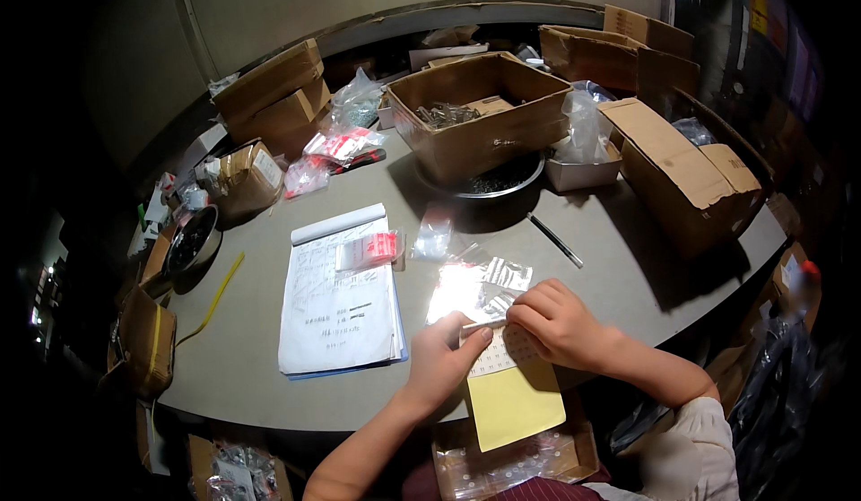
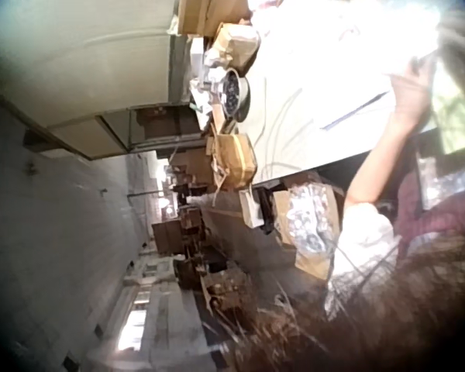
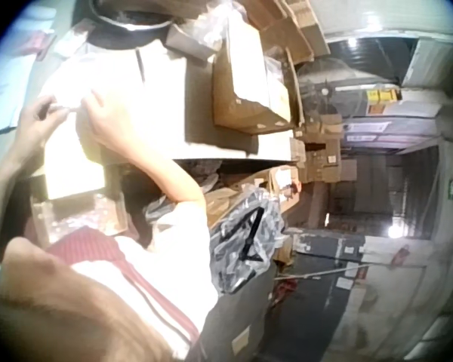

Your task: The person sits on the floor at a cluttered table and repeatedly picks up small, clear plastic bags containing metallic components. They place each bag into a yellow paper envelope, seal it, and then write on a notepad. The process is repeated for multiple items throughout the clip.

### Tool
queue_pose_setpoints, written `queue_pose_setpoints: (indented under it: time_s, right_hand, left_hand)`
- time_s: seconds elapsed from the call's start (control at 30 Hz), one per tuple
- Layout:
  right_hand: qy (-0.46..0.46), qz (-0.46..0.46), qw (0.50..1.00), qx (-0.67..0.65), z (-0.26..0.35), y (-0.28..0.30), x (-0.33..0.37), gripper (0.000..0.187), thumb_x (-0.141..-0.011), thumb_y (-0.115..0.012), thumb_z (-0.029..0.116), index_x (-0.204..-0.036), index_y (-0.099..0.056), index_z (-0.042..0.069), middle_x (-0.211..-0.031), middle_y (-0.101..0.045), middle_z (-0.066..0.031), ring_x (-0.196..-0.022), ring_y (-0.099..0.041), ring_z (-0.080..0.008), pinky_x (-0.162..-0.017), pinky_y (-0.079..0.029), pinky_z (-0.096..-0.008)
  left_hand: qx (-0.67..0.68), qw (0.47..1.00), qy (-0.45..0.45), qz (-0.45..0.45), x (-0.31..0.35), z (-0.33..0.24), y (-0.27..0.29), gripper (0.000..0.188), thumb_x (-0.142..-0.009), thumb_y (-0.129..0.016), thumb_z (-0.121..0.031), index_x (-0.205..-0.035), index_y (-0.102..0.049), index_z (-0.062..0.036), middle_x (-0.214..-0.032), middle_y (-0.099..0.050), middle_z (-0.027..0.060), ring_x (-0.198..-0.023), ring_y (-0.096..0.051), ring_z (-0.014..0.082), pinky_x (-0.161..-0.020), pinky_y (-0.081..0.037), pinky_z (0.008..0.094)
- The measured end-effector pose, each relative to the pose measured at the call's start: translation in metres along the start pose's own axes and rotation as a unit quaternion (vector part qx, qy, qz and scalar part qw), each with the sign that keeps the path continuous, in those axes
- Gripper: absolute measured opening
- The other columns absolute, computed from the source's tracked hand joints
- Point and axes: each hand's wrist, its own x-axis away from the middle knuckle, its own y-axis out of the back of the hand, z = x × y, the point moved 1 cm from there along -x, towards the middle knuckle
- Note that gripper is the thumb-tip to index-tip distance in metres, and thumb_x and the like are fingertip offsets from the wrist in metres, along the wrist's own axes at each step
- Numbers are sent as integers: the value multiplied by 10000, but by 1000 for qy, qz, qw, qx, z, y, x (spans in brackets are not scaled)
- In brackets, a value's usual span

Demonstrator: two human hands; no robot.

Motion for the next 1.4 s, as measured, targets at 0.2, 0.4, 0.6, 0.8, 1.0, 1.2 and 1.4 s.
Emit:
queue_pose_setpoints:
  time_s: [0.2, 0.4, 0.6, 0.8, 1.0, 1.2, 1.4]
  right_hand:
    - [45, 61, 995, -68, -3, 13, -3, 295, -704, -733, 39, -985, -643, 38, -964, -644, -137, -889, -642, -346, -831, -530, -450]
    - [-132, 258, 937, -198, -98, 12, -62, 209, -855, -705, 131, -1017, -676, 2, -903, -707, -173, -835, -690, -342, -757, -537, -442]
    - [-126, 403, 898, -124, -127, -26, -79, 299, -857, -719, 232, -1031, -696, -10, -909, -728, -207, -859, -700, -393, -772, -545, -471]
    - [-223, 366, 903, 27, -126, -17, -66, 376, -904, -815, 337, -1036, -699, 4, -885, -742, -169, -769, -700, -292, -696, -535, -413]
    - [-282, 235, 855, -366, -68, -11, -19, 217, -943, -785, 157, -1060, -656, 28, -872, -690, -22, -798, -611, -101, -705, -517, -299]
    - [-184, 199, 944, -190, -29, -22, -28, 178, -893, -734, 63, -1015, -616, 13, -963, -702, -144, -824, -697, -287, -712, -548, -397]
    - [-186, 220, 957, 22, -19, -22, -34, 465, -866, -810, 210, -1239, -592, 38, -1143, -647, -196, -1090, -620, -411, -939, -505, -479]
  left_hand:
    - [82, 996, 47, -3, -2, 4, 2, 144, -970, -765, -157, -948, -717, -23, -835, -711, 19, -722, -612, 74, -624, -463, 258]
    - [-170, 967, -180, 54, 8, -15, -13, 185, -857, -816, -177, -982, -742, -63, -942, -718, 114, -920, -697, 306, -793, -567, 379]
    - [-245, 910, -334, 6, 13, -10, -23, 165, -824, -834, -161, -908, -716, -81, -862, -628, 114, -872, -608, 339, -793, -502, 444]
    - [-299, 899, -320, -7, 20, -10, -34, 154, -871, -766, -154, -923, -659, -55, -841, -612, 117, -831, -592, 341, -777, -479, 447]
    - [-358, 895, -266, 7, 41, -13, -59, 233, -906, -719, -157, -1037, -643, 19, -1166, -690, 225, -1192, -628, 363, -990, -480, 414]
    - [-355, 898, -260, 3, 44, -16, -56, 217, -919, -715, -162, -1017, -636, 15, -1081, -680, 208, -1142, -623, 370, -972, -479, 431]
    - [-215, 941, -261, -10, 53, -16, -35, 239, -887, -750, -90, -1079, -677, 32, -1140, -711, 199, -1144, -651, 357, -1000, -490, 436]
